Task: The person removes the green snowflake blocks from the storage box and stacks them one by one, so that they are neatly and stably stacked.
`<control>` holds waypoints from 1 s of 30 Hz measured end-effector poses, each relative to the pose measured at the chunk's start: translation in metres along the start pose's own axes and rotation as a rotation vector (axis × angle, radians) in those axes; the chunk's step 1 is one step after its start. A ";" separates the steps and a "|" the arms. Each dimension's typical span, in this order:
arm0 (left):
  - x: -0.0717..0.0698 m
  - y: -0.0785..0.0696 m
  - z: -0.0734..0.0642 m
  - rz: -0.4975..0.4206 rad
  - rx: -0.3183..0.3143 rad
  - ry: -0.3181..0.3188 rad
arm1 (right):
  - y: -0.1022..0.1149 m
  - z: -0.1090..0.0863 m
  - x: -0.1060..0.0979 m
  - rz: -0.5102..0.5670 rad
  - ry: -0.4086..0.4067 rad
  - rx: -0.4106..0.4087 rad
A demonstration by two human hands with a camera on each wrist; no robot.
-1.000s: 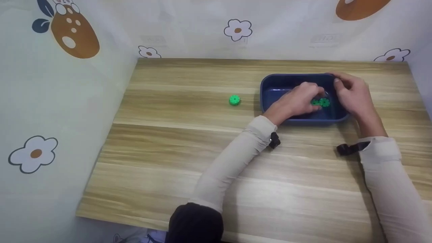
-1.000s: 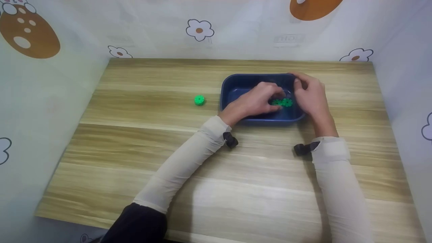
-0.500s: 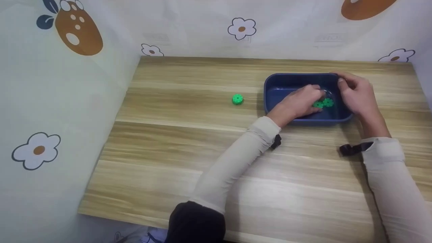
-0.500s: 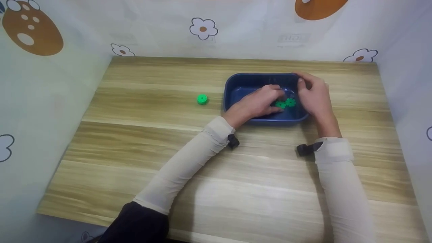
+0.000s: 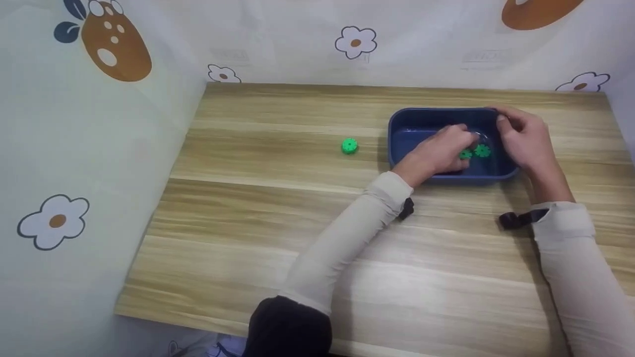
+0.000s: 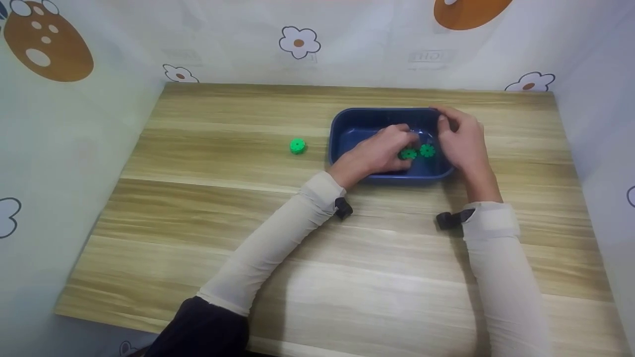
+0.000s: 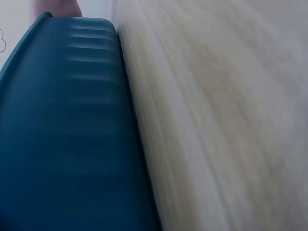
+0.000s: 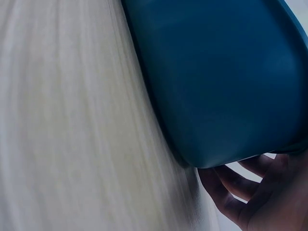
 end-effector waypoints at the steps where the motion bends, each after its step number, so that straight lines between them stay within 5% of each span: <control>1: 0.000 0.000 0.000 -0.007 0.000 -0.003 | 0.000 0.000 0.000 -0.001 -0.001 -0.001; 12: -0.008 0.004 -0.001 -0.091 -0.038 -0.064 | 0.001 0.001 0.000 -0.025 0.017 0.007; 23: -0.029 0.002 -0.009 -0.098 -0.003 -0.247 | 0.004 0.000 -0.001 -0.067 0.006 -0.021; 30: -0.055 0.007 -0.023 -0.158 0.046 -0.404 | 0.005 0.000 -0.002 -0.075 -0.005 -0.033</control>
Point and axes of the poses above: each hand's wrist, its own z-axis towards the middle knuckle, its own x-axis out of the palm, y = z × x, the point moved 6 cm from there along z, towards the middle knuckle, and after that the axes turned 15 degrees about -y, right-handed, at the moved point
